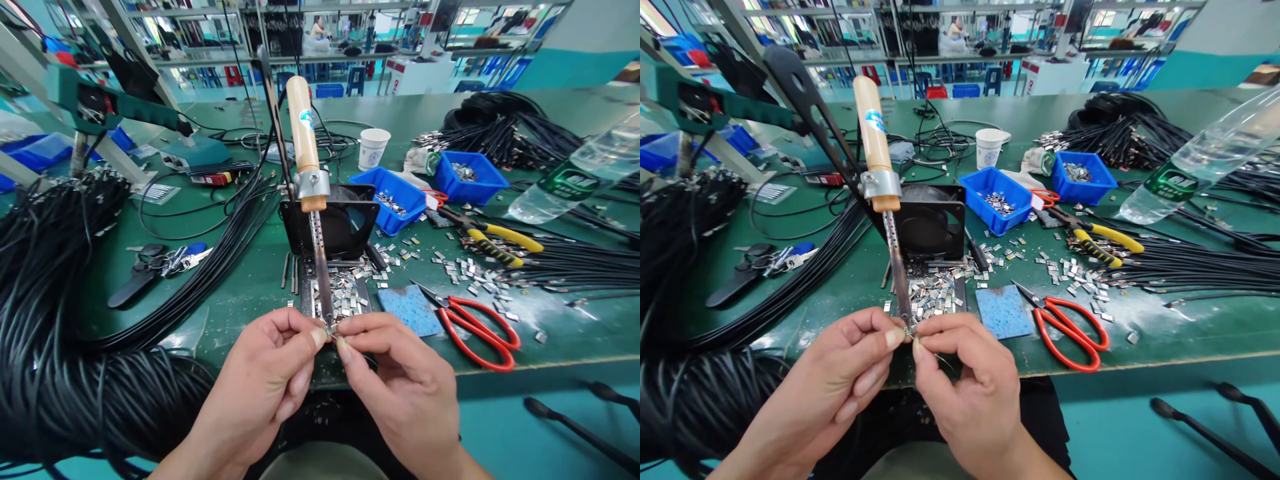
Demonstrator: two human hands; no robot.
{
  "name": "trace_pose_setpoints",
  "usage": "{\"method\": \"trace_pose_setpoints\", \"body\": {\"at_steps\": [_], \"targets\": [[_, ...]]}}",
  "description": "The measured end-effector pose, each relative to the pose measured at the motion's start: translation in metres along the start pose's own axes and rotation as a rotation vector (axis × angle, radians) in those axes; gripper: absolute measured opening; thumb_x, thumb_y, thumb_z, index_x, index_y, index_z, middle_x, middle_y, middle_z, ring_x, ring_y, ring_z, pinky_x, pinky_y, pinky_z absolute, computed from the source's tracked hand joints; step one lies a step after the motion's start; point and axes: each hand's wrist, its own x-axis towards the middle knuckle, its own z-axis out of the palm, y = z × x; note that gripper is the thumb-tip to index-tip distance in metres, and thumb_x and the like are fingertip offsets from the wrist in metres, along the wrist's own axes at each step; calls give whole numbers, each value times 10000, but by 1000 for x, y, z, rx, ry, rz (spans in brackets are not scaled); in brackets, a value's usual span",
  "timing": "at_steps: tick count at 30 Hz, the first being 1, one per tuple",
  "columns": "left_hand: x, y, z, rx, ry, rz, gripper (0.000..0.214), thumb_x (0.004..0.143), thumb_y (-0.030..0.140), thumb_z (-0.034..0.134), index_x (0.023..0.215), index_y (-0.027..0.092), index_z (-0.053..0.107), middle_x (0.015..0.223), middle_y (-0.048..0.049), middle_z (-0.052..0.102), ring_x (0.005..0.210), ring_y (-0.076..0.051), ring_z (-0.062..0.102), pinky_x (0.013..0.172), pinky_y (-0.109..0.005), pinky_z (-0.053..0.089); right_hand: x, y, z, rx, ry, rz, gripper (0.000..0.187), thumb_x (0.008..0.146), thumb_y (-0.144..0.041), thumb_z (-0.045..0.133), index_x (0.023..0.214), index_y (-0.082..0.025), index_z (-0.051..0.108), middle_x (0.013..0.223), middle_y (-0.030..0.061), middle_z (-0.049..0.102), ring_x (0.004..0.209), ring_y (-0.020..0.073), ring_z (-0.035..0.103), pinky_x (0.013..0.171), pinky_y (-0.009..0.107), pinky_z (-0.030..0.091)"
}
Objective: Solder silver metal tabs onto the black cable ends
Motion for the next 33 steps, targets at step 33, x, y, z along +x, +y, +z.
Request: {"method": "trace_pose_setpoints", "body": {"at_steps": [33], "targets": [[-13,-12,-2,21,-49,-12,245,875,332,797,757,164,663,439,84,500,361,-32,302,357,-126,250,-8,-3,-1,47,-99,248,112,974,-205,647,867,-221,621,768,-2,666,630,138,648,559,263,563]]}}
